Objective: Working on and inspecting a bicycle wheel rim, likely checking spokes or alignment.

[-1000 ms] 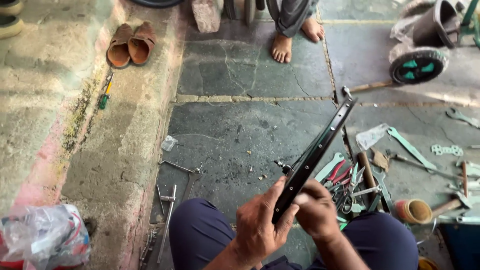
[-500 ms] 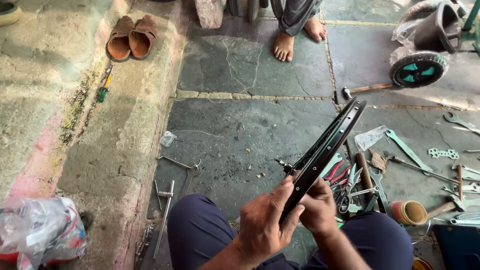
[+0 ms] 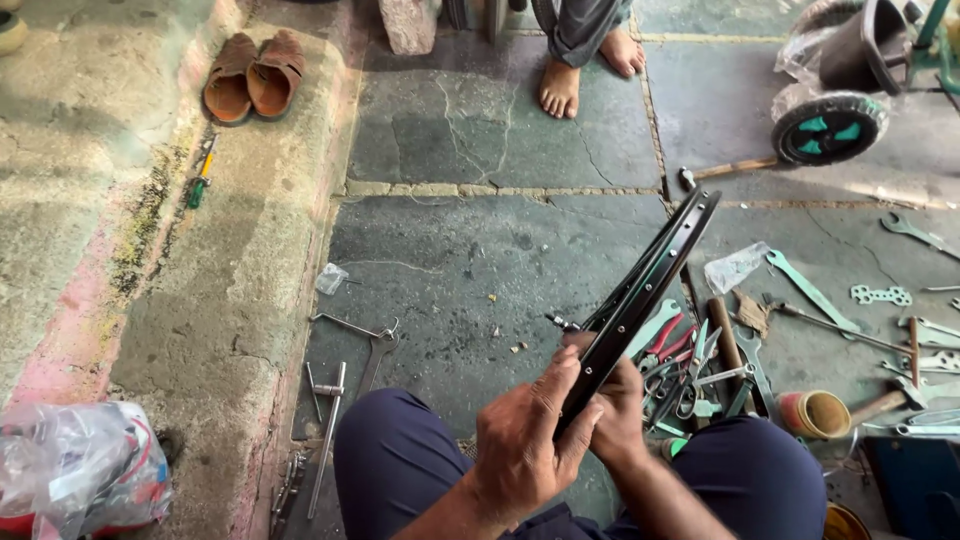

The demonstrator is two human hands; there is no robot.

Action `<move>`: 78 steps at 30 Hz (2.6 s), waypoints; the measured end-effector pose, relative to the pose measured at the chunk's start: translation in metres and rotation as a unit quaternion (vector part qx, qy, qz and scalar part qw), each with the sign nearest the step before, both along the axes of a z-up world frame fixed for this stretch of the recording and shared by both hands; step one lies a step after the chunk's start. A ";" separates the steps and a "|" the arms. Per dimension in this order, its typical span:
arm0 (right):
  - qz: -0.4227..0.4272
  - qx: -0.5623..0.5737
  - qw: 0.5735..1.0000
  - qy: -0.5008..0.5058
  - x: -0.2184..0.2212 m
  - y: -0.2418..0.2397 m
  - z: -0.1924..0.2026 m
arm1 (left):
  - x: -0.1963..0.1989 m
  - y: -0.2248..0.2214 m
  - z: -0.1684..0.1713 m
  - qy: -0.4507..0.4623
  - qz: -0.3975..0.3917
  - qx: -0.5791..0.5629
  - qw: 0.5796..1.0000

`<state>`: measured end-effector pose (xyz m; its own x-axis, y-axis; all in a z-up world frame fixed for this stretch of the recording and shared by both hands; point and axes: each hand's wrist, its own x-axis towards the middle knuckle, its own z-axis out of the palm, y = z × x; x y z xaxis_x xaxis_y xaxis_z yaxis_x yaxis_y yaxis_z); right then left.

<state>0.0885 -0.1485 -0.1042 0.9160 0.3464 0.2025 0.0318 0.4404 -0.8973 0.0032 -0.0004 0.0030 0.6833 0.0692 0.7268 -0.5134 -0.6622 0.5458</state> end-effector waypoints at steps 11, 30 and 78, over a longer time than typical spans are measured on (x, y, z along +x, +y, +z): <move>-0.003 -0.002 0.998 0.061 0.001 -0.009 -0.005 | 0.000 0.001 0.002 -0.022 -0.011 0.002 1.000; -0.063 0.122 0.990 -0.017 -0.018 -0.022 0.014 | -0.019 0.000 -0.015 0.008 0.009 0.083 0.996; 0.116 0.063 0.985 0.109 0.001 -0.021 0.019 | -0.004 0.001 0.002 0.036 0.034 0.024 0.998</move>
<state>0.0896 -0.1699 -0.0850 0.8414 0.5367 0.0639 -0.2710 0.5211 -0.8093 -0.0013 0.0007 0.0053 0.7287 0.0846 0.6796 -0.4265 -0.7204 0.5470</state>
